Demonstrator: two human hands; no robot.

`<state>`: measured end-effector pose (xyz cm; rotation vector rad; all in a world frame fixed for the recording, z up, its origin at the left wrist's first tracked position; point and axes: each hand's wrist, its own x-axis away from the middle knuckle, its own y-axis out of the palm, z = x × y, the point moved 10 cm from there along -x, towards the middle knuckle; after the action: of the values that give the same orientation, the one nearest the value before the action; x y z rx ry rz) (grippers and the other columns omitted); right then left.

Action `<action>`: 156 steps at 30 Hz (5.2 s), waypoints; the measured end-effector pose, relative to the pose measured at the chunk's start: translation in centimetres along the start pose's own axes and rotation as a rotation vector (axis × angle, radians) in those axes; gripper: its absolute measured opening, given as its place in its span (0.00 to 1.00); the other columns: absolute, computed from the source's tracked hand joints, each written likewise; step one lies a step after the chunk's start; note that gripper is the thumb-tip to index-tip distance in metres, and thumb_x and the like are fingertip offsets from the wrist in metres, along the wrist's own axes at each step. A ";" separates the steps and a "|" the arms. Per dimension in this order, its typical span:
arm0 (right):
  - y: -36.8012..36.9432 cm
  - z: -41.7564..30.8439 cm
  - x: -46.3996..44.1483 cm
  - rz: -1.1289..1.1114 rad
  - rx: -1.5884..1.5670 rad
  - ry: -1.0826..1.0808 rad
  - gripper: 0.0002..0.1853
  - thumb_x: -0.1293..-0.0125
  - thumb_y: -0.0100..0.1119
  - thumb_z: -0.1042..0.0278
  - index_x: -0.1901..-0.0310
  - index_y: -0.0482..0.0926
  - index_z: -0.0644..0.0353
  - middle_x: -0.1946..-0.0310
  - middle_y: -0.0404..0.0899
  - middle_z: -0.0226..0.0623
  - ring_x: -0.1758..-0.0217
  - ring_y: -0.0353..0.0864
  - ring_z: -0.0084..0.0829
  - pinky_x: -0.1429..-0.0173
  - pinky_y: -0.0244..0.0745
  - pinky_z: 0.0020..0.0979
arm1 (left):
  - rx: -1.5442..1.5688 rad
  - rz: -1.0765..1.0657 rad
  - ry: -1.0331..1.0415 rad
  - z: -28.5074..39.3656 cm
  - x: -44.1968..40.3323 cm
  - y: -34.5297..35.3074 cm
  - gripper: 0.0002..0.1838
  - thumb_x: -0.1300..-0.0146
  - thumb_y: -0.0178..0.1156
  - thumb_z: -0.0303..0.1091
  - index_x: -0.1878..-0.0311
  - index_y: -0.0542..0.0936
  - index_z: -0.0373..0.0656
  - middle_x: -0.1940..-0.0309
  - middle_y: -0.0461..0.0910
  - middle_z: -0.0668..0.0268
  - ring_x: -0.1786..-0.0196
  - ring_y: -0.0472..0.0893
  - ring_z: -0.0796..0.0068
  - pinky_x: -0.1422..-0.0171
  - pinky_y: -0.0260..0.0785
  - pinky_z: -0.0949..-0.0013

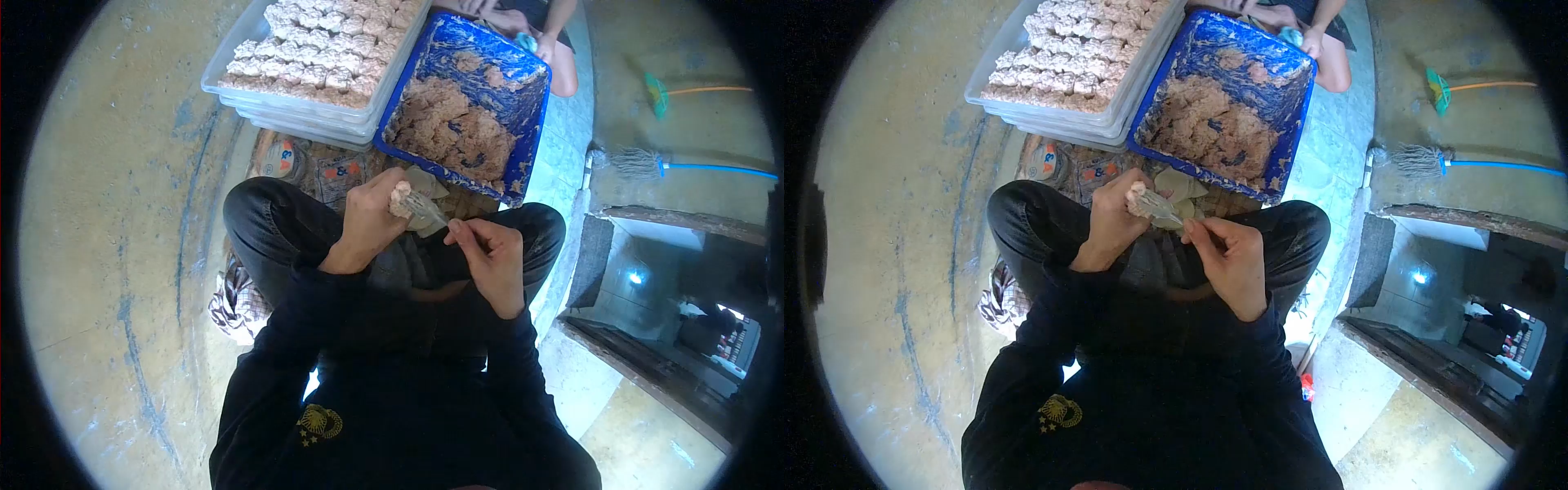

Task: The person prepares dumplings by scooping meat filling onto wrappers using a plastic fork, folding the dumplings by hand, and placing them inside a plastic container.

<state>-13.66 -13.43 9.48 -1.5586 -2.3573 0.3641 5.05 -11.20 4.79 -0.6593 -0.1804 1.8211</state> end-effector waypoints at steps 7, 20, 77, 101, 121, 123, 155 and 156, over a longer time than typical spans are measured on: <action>-6.0 -0.4 -0.7 0.197 0.451 -0.160 0.06 0.28 0.65 0.75 0.58 0.89 0.67 0.69 0.88 0.48 0.70 0.87 0.42 0.63 0.77 0.37 | 0.618 -0.162 -0.451 -4.6 0.5 2.8 0.24 0.38 0.79 0.36 0.42 0.86 0.34 0.62 0.91 0.58 0.61 0.90 0.69 0.56 0.81 0.68; -9.3 -3.3 4.0 0.170 0.789 -0.119 0.12 0.32 0.64 0.79 0.48 0.87 0.65 0.66 0.85 0.45 0.69 0.84 0.36 0.63 0.78 0.36 | 0.949 -0.289 -0.415 -2.0 0.2 3.9 0.18 0.30 0.71 0.29 0.41 0.82 0.35 0.58 0.85 0.66 0.59 0.86 0.79 0.59 0.80 0.72; -2.0 -5.5 4.4 0.198 0.402 -0.388 0.09 0.28 0.67 0.61 0.61 0.87 0.57 0.73 0.84 0.42 0.70 0.86 0.46 0.65 0.79 0.44 | 0.560 -0.163 -0.136 -4.1 0.9 2.3 0.11 0.34 0.70 0.32 0.55 0.81 0.38 0.58 0.83 0.68 0.56 0.80 0.77 0.49 0.73 0.73; -6.9 -0.2 2.4 0.447 0.394 -0.329 0.06 0.32 0.66 0.75 0.56 0.86 0.64 0.64 0.85 0.49 0.62 0.87 0.50 0.58 0.82 0.45 | 0.108 -0.037 -0.066 -2.7 -0.6 2.2 0.17 0.35 0.73 0.26 0.44 0.87 0.34 0.51 0.90 0.57 0.53 0.88 0.69 0.45 0.80 0.65; -4.0 -4.9 3.7 0.147 0.428 -0.334 0.07 0.32 0.68 0.78 0.54 0.87 0.65 0.72 0.81 0.43 0.75 0.82 0.43 0.70 0.75 0.38 | 0.700 -0.294 -0.241 -0.7 0.2 3.8 0.11 0.42 0.78 0.24 0.60 0.85 0.38 0.64 0.85 0.71 0.61 0.81 0.83 0.54 0.75 0.72; -1.6 -5.3 3.2 0.060 0.443 -0.373 0.07 0.33 0.71 0.77 0.55 0.88 0.65 0.73 0.81 0.43 0.76 0.81 0.42 0.71 0.73 0.38 | 0.681 -0.292 -0.250 -1.1 0.6 3.5 0.11 0.43 0.78 0.24 0.61 0.84 0.39 0.65 0.85 0.72 0.60 0.81 0.84 0.55 0.75 0.72; -4.0 -5.1 2.8 0.156 0.267 -0.141 0.03 0.31 0.68 0.79 0.59 0.86 0.70 0.68 0.87 0.47 0.71 0.89 0.37 0.67 0.78 0.31 | 0.798 -0.416 -0.415 1.2 0.1 3.2 0.17 0.39 0.76 0.21 0.47 0.83 0.35 0.58 0.88 0.67 0.59 0.84 0.84 0.56 0.78 0.75; -4.3 -5.6 3.1 0.204 0.214 -0.179 0.04 0.31 0.68 0.79 0.59 0.86 0.70 0.68 0.87 0.48 0.72 0.88 0.37 0.68 0.77 0.30 | 0.790 -0.376 -0.342 1.1 0.2 3.1 0.15 0.39 0.76 0.20 0.51 0.83 0.36 0.60 0.87 0.68 0.60 0.83 0.84 0.57 0.77 0.76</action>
<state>-16.39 -11.92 16.53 -1.7276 -2.1998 0.8048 1.87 -11.91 4.28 0.2333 0.1814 1.4572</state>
